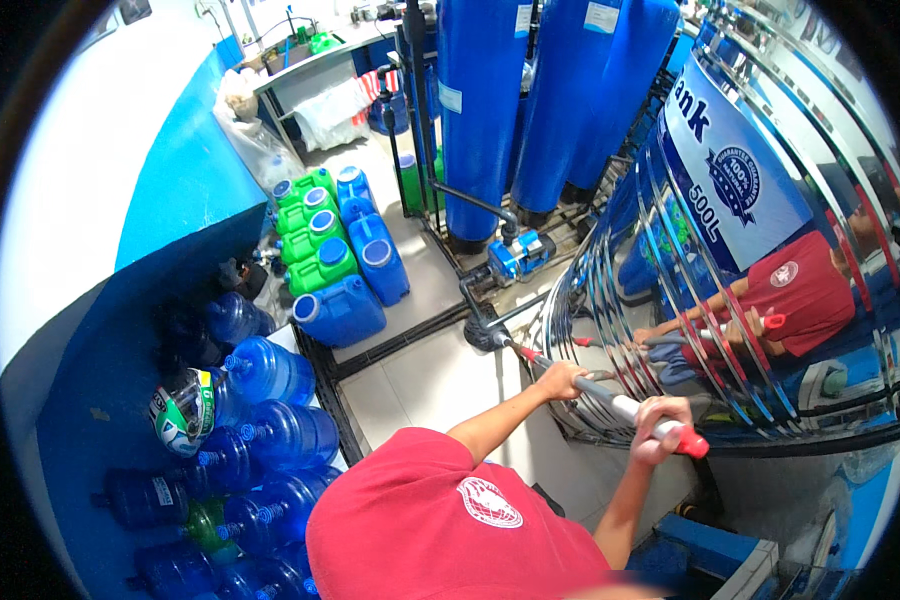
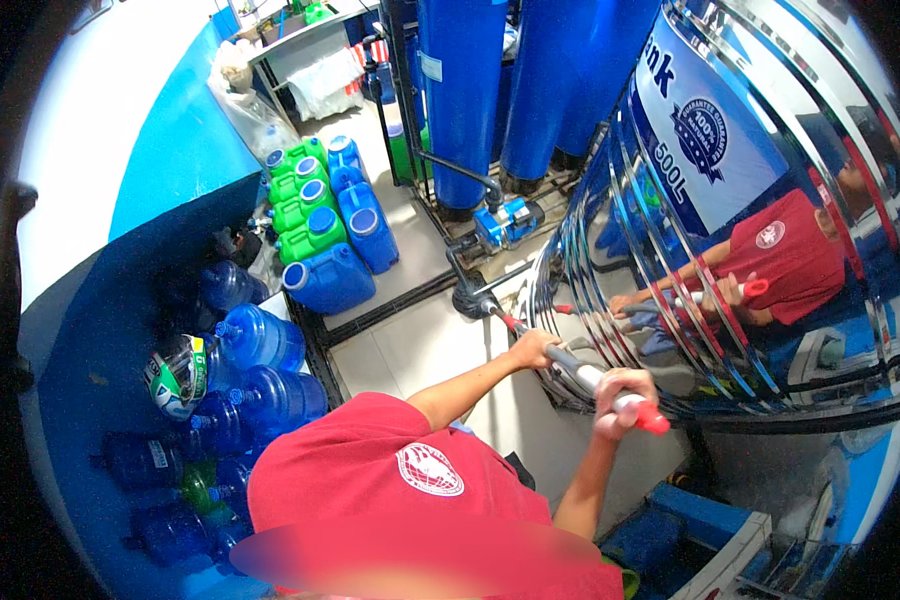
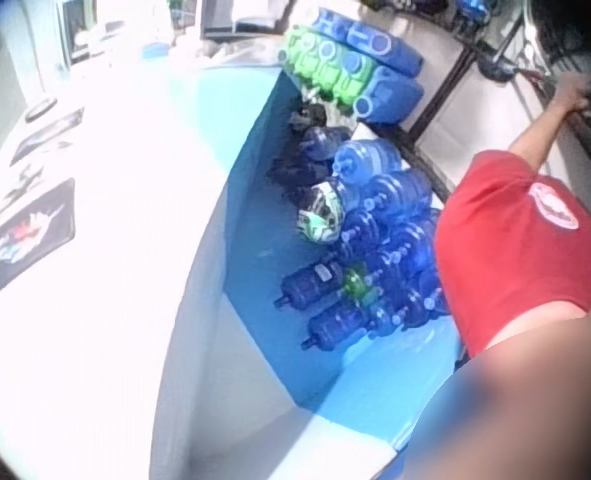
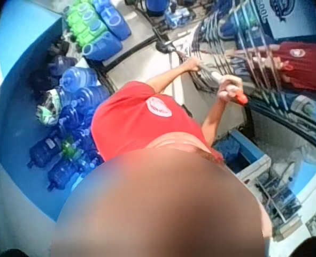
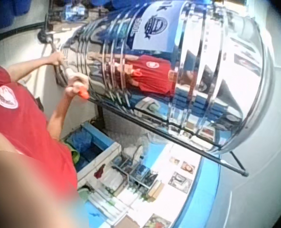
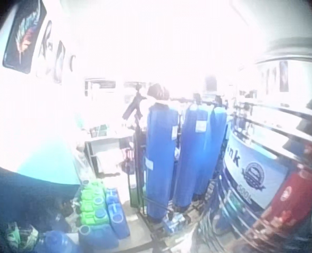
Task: The person mops the tiled floor using a mop, moving it back and forth across the area. The person navigates around stacked water jugs and a large stainless steel tank while continuing to mop.
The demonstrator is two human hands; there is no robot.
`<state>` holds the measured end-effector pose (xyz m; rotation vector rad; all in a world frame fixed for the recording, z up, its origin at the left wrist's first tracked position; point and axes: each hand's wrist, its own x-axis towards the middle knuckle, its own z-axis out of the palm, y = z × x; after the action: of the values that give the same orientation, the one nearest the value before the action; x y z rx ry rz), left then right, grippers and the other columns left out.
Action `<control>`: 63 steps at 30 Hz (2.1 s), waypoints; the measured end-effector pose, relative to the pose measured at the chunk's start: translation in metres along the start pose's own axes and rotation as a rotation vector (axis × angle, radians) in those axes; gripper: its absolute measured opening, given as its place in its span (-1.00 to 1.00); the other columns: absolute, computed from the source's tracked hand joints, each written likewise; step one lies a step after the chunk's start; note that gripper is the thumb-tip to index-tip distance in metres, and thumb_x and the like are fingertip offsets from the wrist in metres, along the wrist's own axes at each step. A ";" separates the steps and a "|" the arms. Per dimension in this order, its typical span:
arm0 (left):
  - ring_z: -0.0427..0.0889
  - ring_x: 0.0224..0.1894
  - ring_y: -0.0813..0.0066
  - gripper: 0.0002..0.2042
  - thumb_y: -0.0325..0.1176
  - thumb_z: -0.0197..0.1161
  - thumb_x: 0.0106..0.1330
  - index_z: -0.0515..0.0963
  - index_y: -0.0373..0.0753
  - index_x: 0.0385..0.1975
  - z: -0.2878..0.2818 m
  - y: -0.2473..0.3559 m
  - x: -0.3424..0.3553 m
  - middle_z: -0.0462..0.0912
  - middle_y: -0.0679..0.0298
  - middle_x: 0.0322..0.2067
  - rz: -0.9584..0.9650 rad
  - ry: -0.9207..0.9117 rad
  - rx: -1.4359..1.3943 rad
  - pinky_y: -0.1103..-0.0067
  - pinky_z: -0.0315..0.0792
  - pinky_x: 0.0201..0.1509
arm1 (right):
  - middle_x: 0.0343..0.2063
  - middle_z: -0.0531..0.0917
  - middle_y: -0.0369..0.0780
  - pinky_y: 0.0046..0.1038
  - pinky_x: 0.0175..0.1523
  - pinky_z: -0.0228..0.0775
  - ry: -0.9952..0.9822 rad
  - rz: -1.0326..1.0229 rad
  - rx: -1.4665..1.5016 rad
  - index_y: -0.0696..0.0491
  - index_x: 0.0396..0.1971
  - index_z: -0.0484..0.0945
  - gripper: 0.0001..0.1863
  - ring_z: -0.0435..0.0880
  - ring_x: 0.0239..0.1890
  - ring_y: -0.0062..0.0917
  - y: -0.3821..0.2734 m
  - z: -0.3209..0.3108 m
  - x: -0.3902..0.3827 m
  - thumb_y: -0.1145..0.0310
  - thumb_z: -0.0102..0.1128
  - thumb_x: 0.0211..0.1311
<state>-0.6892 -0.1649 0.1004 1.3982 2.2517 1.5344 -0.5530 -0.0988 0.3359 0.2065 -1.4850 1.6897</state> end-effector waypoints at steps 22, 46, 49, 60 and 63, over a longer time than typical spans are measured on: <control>0.50 -0.32 0.03 -0.71 -0.15 0.25 0.21 0.42 -0.24 -0.49 0.007 0.035 -0.155 0.47 0.07 -0.46 -0.225 0.029 0.077 0.29 0.39 -0.23 | -0.72 0.49 -0.20 -0.42 -0.47 0.38 -0.614 0.065 -0.275 0.10 -0.62 0.51 -0.92 0.53 -0.66 -0.40 -0.061 0.015 -0.145 0.59 0.21 -0.10; 0.57 -0.30 0.38 -0.81 -0.28 0.28 0.13 0.55 -0.27 -0.39 -0.025 0.178 -0.330 0.61 0.21 -0.40 -0.311 0.026 -0.191 0.49 0.38 -0.16 | -0.60 0.61 -0.23 -0.54 -0.45 0.39 -0.783 -0.135 0.088 0.08 -0.31 0.62 -0.81 0.60 -0.59 -0.53 -0.254 0.126 -0.150 0.59 0.25 0.02; 0.56 -0.32 0.39 -0.81 -0.27 0.29 0.14 0.55 -0.27 -0.40 -0.028 0.181 -0.373 0.60 0.20 -0.42 -0.327 0.097 -0.225 0.50 0.38 -0.19 | -0.48 0.64 -0.21 -0.51 -0.36 0.39 -0.933 0.069 0.118 0.07 -0.23 0.59 -0.76 0.60 -0.50 -0.50 -0.258 0.157 -0.175 0.46 0.33 0.06; 0.51 -0.40 0.40 -0.78 -0.24 0.31 0.16 0.54 -0.28 -0.46 -0.046 0.230 -0.503 0.56 0.20 -0.50 -0.448 0.397 -0.245 0.50 0.36 -0.28 | -0.46 0.66 -0.16 -0.42 -0.37 0.47 -0.878 0.050 0.167 0.04 -0.15 0.52 -0.65 0.68 -0.47 -0.33 -0.292 0.193 -0.297 0.36 0.36 0.04; 0.50 -0.42 0.40 -0.77 -0.22 0.32 0.16 0.54 -0.29 -0.48 -0.038 0.252 -0.520 0.55 0.20 -0.52 -0.462 0.453 -0.247 0.50 0.35 -0.30 | -0.49 0.66 -0.19 -0.39 -0.45 0.46 -0.897 -0.078 0.040 0.00 -0.16 0.52 -0.66 0.65 -0.55 -0.31 -0.319 0.179 -0.309 0.33 0.36 0.04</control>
<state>-0.2482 -0.5397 0.1067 0.4488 2.2708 1.9952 -0.2163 -0.4260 0.4283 1.1435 -2.0219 1.6316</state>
